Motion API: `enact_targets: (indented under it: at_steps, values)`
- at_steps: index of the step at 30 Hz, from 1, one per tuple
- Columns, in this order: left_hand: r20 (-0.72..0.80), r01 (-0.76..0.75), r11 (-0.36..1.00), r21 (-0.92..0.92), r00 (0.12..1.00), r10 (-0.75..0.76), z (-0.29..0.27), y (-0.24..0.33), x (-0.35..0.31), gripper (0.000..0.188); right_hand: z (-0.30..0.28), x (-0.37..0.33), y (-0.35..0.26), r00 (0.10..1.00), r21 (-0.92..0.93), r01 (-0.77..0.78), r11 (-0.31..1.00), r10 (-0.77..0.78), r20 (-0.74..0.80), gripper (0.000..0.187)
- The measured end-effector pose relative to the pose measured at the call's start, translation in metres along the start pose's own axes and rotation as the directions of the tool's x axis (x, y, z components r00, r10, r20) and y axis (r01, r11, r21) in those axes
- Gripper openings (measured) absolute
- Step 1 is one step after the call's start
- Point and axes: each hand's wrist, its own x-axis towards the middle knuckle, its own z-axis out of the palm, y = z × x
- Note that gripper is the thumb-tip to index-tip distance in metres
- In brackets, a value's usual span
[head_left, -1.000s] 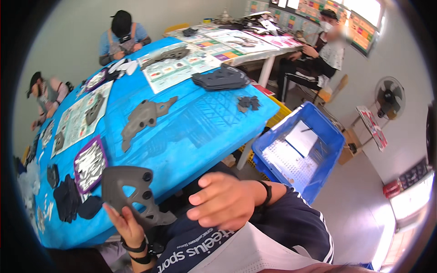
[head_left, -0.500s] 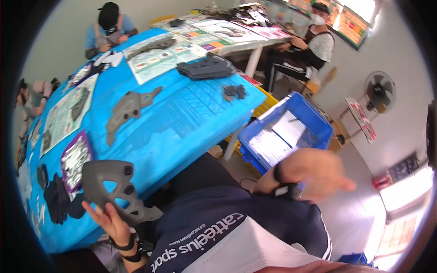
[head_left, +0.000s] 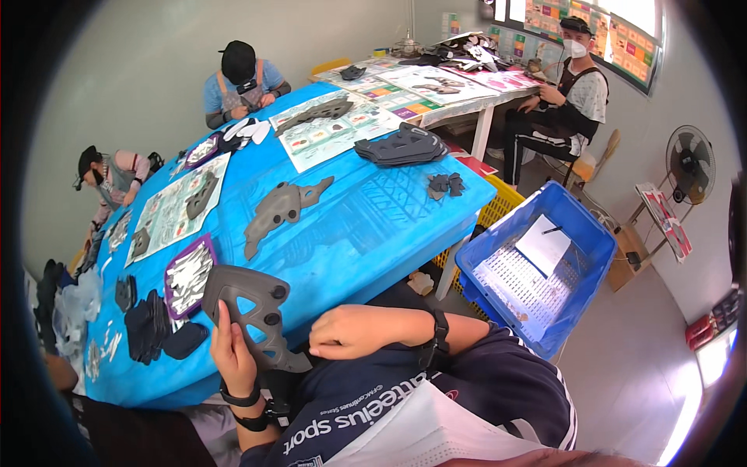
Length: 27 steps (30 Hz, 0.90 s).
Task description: The person holds a dark grey foam shoe component and applies white adhesive strips to specific sections of it by hand, pressing them down to ensure they stick.
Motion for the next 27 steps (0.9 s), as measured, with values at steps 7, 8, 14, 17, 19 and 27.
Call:
enact_targets:
  at_steps: [7, 8, 14, 17, 19, 27]
  values:
    - [-0.212, -0.304, 0.952, 0.025, 0.929, 0.302, 0.007, 0.004, 0.008, 0.039, 0.011, 0.021, 0.01, 0.957, -0.231, 0.095, 0.968, -0.152, -0.246, 0.065]
    - [-0.187, -0.25, 0.967, 0.055, 0.948, 0.256, 0.009, 0.003, 0.006, 0.04, 0.011, 0.026, 0.009, 0.958, -0.214, 0.006, 0.977, -0.067, -0.28, 0.064]
    - [-0.171, -0.234, 0.97, -0.062, 0.96, 0.221, 0.014, -0.012, 0.007, 0.046, -0.015, 0.02, -0.005, 0.995, -0.08, -0.097, 0.992, 0.098, 0.007, 0.017]
    - [-0.361, -0.128, 0.992, 0.012, 0.924, 0.124, -0.004, -0.024, 0.01, 0.048, -0.035, 0.008, -0.007, 0.878, -0.251, -0.181, 0.951, 0.041, -0.478, 0.015]
    - [-0.437, -0.144, 0.982, -0.121, 0.896, 0.077, -0.01, -0.03, 0.009, 0.051, -0.041, 0.005, -0.009, 0.85, -0.349, -0.153, 0.924, -0.058, -0.524, 0.014]
    - [-0.501, -0.265, 0.955, -0.134, 0.849, 0.165, -0.009, -0.028, -0.006, 0.059, -0.041, 0.008, -0.019, 0.849, -0.282, 0.177, 0.943, -0.291, -0.44, 0.024]
